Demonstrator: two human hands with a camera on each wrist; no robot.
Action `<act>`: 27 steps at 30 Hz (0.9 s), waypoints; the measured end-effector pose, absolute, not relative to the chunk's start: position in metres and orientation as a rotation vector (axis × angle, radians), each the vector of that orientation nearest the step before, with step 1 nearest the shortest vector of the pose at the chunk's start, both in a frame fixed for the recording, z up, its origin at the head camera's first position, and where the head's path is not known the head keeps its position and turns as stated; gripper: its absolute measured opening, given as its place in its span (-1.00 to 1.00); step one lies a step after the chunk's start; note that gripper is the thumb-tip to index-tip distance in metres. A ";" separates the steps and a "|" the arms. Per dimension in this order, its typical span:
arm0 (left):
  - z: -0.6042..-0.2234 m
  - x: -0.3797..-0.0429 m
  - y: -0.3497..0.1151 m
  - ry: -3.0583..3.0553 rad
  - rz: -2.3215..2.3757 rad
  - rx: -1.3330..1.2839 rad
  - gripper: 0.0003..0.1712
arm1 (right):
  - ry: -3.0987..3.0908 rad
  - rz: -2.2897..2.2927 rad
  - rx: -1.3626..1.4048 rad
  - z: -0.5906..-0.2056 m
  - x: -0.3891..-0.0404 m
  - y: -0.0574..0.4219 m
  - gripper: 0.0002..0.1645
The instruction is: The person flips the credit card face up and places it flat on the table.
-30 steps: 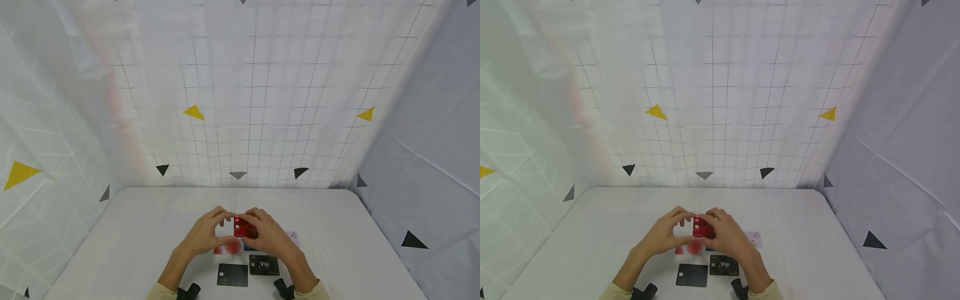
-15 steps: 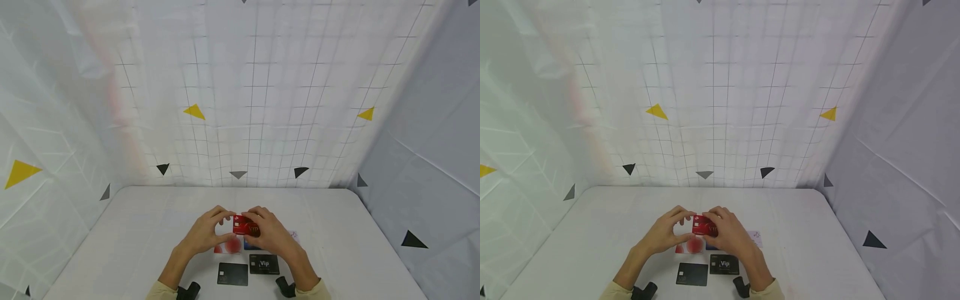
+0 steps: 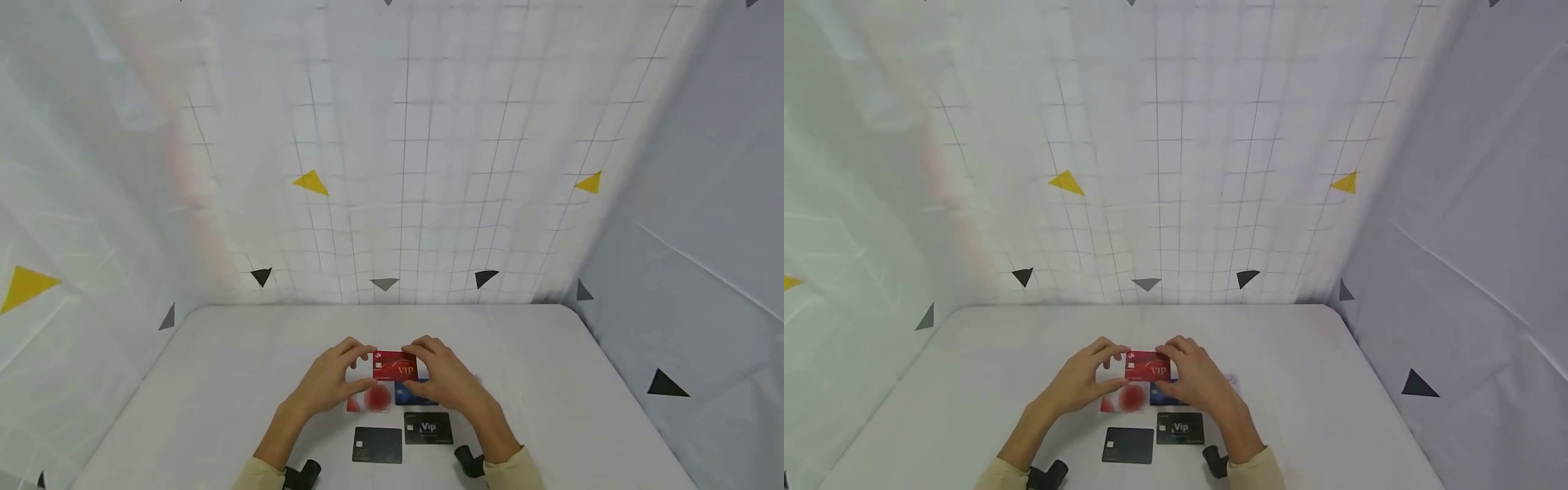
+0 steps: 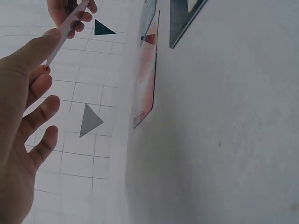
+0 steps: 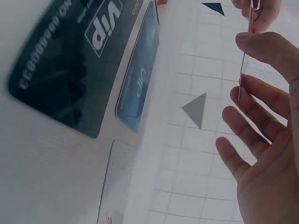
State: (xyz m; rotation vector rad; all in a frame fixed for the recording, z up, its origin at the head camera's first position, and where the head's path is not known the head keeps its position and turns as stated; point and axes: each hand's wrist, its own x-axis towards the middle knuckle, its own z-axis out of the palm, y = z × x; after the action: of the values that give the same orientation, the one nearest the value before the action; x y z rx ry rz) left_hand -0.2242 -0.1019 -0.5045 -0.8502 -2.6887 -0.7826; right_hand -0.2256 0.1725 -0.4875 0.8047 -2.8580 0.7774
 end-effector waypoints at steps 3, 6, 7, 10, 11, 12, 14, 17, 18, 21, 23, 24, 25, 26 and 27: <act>-0.505 -0.235 -0.100 -2.719 -0.726 -0.867 -0.33 | -2.887 0.760 0.770 -0.489 -0.236 0.174 -0.26; -0.504 -0.247 -0.094 -2.784 -0.667 -0.866 -0.34 | -2.923 0.743 0.702 -0.489 -0.246 0.176 -0.29; -0.503 -0.250 -0.093 -2.807 -0.648 -0.864 -0.34 | -2.935 0.737 0.686 -0.490 -0.249 0.177 -0.30; -0.503 -0.258 -0.088 -2.855 -0.589 -0.849 -0.35 | -2.973 0.710 0.652 -0.491 -0.259 0.178 -0.31; -0.504 -0.260 -0.087 -2.865 -0.574 -0.845 -0.35 | -2.988 0.699 0.645 -0.492 -0.262 0.177 -0.31; -0.505 -0.262 -0.086 -2.875 -0.562 -0.839 -0.35 | -3.000 0.690 0.644 -0.493 -0.265 0.177 -0.31; -0.509 -0.266 -0.085 -2.893 -0.546 -0.832 -0.36 | -3.027 0.670 0.644 -0.495 -0.269 0.176 -0.30; -0.517 -0.270 -0.084 -2.932 -0.524 -0.800 -0.37 | -3.073 0.674 0.644 -0.497 -0.274 0.175 -0.28; -0.519 -0.271 -0.083 -2.947 -0.518 -0.786 -0.38 | -3.085 0.682 0.646 -0.497 -0.276 0.175 -0.28; -0.524 -0.273 -0.082 -2.982 -0.497 -0.745 -0.38 | -3.127 0.696 0.647 -0.498 -0.280 0.174 -0.28; -0.525 -0.274 -0.082 -2.994 -0.489 -0.731 -0.38 | -3.146 0.697 0.652 -0.500 -0.282 0.173 -0.29; -0.525 -0.274 -0.081 -3.000 -0.485 -0.731 -0.38 | -3.155 0.691 0.660 -0.501 -0.283 0.173 -0.30; -0.525 -0.274 -0.081 -3.010 -0.479 -0.730 -0.38 | -3.165 0.684 0.666 -0.501 -0.284 0.172 -0.31; -0.524 -0.274 -0.080 -3.021 -0.471 -0.728 -0.38 | -3.172 0.678 0.671 -0.502 -0.285 0.172 -0.32; -0.524 -0.275 -0.080 -3.033 -0.457 -0.726 -0.38 | -3.178 0.673 0.672 -0.504 -0.285 0.171 -0.33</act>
State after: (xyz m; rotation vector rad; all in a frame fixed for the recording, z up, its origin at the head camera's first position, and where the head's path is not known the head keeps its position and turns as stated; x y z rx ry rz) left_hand -0.2745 -0.0798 -0.5241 -0.7263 -3.0330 -0.4573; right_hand -0.2853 0.1712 -0.5036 0.6723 -3.1782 0.6732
